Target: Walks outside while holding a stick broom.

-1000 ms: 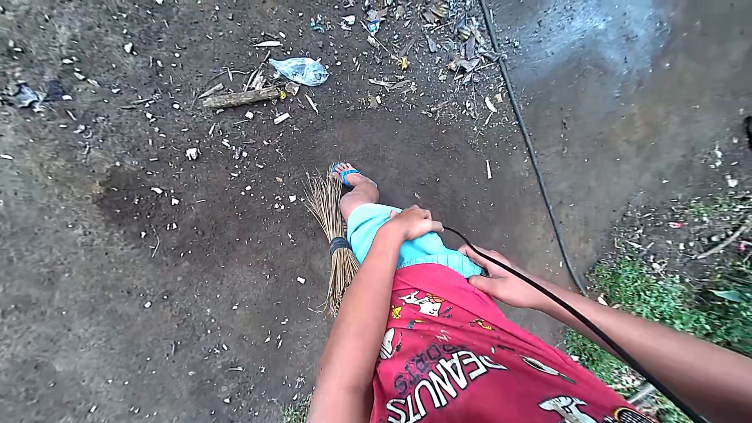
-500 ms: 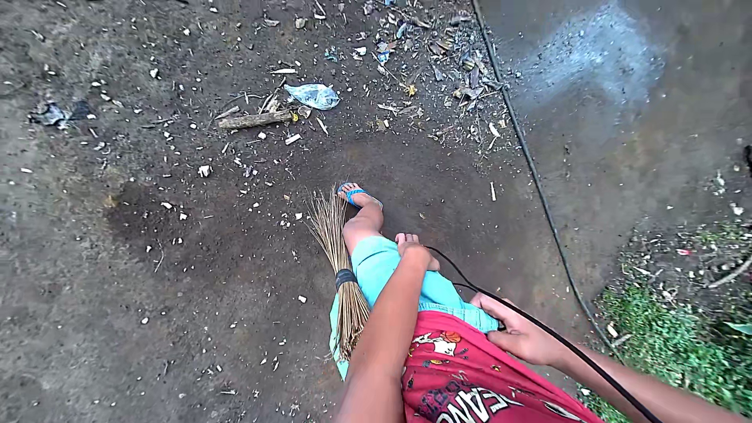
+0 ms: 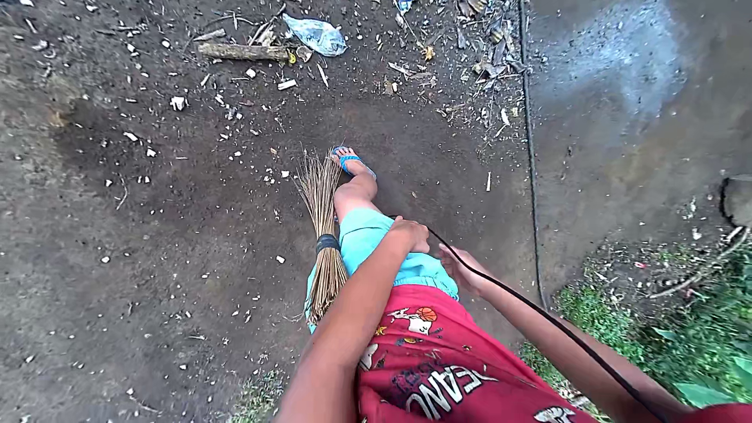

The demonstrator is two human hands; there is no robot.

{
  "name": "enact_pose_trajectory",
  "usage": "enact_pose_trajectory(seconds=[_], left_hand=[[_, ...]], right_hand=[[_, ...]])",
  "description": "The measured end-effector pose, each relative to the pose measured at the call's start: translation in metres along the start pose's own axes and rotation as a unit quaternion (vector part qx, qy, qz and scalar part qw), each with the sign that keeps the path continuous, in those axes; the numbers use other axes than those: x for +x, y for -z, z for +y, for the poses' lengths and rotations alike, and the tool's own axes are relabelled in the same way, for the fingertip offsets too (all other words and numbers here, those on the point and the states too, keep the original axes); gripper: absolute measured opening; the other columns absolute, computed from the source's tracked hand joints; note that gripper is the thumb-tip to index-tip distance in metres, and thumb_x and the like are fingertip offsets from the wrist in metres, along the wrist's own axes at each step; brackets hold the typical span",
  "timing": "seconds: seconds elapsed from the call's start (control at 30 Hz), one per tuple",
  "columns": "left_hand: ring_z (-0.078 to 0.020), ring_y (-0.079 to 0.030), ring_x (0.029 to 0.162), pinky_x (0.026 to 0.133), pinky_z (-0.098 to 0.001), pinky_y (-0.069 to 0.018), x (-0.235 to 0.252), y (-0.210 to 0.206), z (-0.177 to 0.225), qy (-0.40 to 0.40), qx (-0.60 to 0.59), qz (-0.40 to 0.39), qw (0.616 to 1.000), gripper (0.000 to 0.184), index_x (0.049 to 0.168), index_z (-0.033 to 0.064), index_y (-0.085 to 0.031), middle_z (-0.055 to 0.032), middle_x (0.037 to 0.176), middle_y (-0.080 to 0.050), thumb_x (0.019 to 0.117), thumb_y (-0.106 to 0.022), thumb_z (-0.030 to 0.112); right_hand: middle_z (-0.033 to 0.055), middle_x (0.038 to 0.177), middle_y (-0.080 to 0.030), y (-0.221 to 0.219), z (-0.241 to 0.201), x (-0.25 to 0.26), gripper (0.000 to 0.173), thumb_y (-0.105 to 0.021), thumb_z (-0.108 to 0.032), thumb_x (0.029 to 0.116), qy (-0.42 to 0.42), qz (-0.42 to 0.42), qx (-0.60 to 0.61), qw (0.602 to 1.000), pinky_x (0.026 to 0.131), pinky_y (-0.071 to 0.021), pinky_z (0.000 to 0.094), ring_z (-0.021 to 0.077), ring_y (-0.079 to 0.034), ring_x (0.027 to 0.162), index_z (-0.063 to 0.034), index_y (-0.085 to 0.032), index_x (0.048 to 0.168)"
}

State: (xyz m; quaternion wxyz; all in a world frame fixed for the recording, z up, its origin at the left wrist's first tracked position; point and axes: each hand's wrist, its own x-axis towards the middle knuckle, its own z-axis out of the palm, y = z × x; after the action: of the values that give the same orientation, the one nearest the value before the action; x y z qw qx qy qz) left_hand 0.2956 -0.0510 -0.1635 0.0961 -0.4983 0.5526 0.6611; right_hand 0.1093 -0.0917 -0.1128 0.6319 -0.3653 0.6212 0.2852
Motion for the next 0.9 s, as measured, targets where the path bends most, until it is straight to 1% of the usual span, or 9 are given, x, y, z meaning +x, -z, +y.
enact_pose_trajectory(seconds=[0.07, 0.13, 0.27, 0.4, 0.47, 0.6, 0.73, 0.8, 0.9], left_hand=[[-0.0357, -0.056, 0.13, 0.109, -0.0617, -0.0369, -0.003, 0.003, 0.001, -0.013, -0.003, 0.005, 1.0, 0.039, 0.129, 0.0081, -0.065, -0.0177, 0.132, -0.065, 0.1015, -0.055, 0.033], [-0.0365, -0.058, 0.126, 0.105, -0.0614, -0.0402, -0.007, 0.008, 0.0, -0.016, -0.006, 0.015, 1.0, 0.037, 0.122, 0.0052, -0.066, -0.0191, 0.127, -0.066, 0.101, -0.057, 0.035], [-0.0382, -0.059, 0.124, 0.104, -0.0613, -0.0432, -0.013, 0.01, -0.009, -0.043, -0.063, 0.049, 0.996, 0.027, 0.118, 0.0026, -0.069, -0.021, 0.123, -0.067, 0.1012, -0.062, 0.023], [-0.04, -0.06, 0.119, 0.102, -0.061, -0.0439, -0.007, 0.008, -0.015, -0.055, -0.117, 0.075, 0.989, 0.024, 0.115, -0.0011, -0.07, -0.0231, 0.117, -0.067, 0.1015, -0.062, 0.017], [-0.0409, -0.06, 0.122, 0.103, -0.0616, -0.0455, 0.002, 0.006, -0.013, -0.033, -0.124, 0.075, 0.989, 0.029, 0.12, -0.0016, -0.067, -0.0243, 0.121, -0.066, 0.1034, -0.059, 0.021], [-0.0371, -0.06, 0.125, 0.107, -0.0626, -0.0405, 0.013, 0.0, 0.003, 0.014, -0.038, 0.095, 0.995, 0.034, 0.127, 0.0053, -0.066, -0.0186, 0.127, -0.067, 0.1036, -0.059, 0.029], [-0.0399, -0.054, 0.13, 0.104, -0.0581, -0.0438, 0.011, -0.003, 0.008, 0.056, 0.041, 0.203, 0.977, 0.045, 0.132, 0.0032, -0.064, -0.0216, 0.138, -0.058, 0.0956, -0.072, 0.029], [-0.0411, -0.053, 0.129, 0.1, -0.0585, -0.0455, -0.003, -0.003, 0.014, 0.044, 0.017, 0.24, 0.97, 0.047, 0.131, 0.0012, -0.064, -0.0237, 0.139, -0.055, 0.0924, -0.072, 0.026], [-0.0374, -0.05, 0.136, 0.111, -0.0651, -0.0347, -0.027, 0.003, 0.024, -0.006, -0.078, 0.053, 0.995, 0.061, 0.133, 0.0084, -0.065, -0.0192, 0.141, -0.058, 0.103, -0.049, 0.058]], right_hand=[[0.0141, 0.127, -0.064, -0.011, 0.004, 0.022, 0.048, -0.034, -0.036, 0.1129, 0.025, 0.015, -0.05, 0.998, 0.092, -0.0528, 0.034, 0.0171, -0.064, 0.109, -0.0008, -0.054, 0.139], [0.0117, 0.132, -0.062, -0.029, -0.005, 0.021, 0.043, -0.031, -0.027, 0.1137, 0.057, 0.002, -0.087, 0.995, 0.101, -0.0463, 0.0251, 0.0091, -0.058, 0.116, -0.0009, -0.056, 0.138], [0.014, 0.116, -0.068, -0.027, 0.003, 0.024, 0.036, -0.039, -0.013, 0.1105, 0.175, 0.02, -0.028, 0.984, 0.092, -0.0475, 0.0177, 0.0028, -0.061, 0.103, 0.0101, -0.062, 0.125], [0.0115, 0.112, -0.068, -0.035, -0.023, -0.007, 0.032, -0.044, -0.012, 0.1102, 0.133, 0.055, -0.019, 0.989, 0.091, -0.0454, 0.0168, 0.0003, -0.058, 0.098, 0.0105, -0.063, 0.122], [0.009, 0.099, -0.065, -0.035, -0.016, -0.002, 0.026, -0.046, -0.008, 0.1083, 0.15, 0.069, -0.038, 0.985, 0.083, -0.0439, 0.0154, 0.0001, -0.054, 0.088, 0.0109, -0.063, 0.112], [0.0112, 0.118, -0.066, -0.033, -0.025, -0.005, 0.032, -0.036, -0.006, 0.1108, 0.041, 0.071, -0.029, 0.996, 0.096, -0.0428, 0.0179, 0.0017, -0.057, 0.102, 0.0083, -0.059, 0.128], [0.0087, 0.106, -0.064, -0.021, -0.018, 0.0, 0.033, -0.033, -0.009, 0.1112, 0.104, -0.006, -0.09, 0.991, 0.087, -0.0469, 0.0172, 0.0005, -0.057, 0.093, 0.0083, -0.061, 0.12], [0.0135, 0.114, -0.066, -0.019, -0.027, -0.006, 0.033, -0.037, -0.01, 0.1107, 0.095, -0.015, -0.175, 0.98, 0.094, -0.0466, 0.0242, 0.0071, -0.059, 0.102, 0.0074, -0.063, 0.121], [0.0196, 0.12, -0.066, -0.01, -0.011, 0.018, 0.027, -0.05, -0.009, 0.106, 0.095, -0.028, -0.264, 0.96, 0.101, -0.0454, 0.0316, 0.0175, -0.06, 0.11, 0.0086, -0.063, 0.122]])
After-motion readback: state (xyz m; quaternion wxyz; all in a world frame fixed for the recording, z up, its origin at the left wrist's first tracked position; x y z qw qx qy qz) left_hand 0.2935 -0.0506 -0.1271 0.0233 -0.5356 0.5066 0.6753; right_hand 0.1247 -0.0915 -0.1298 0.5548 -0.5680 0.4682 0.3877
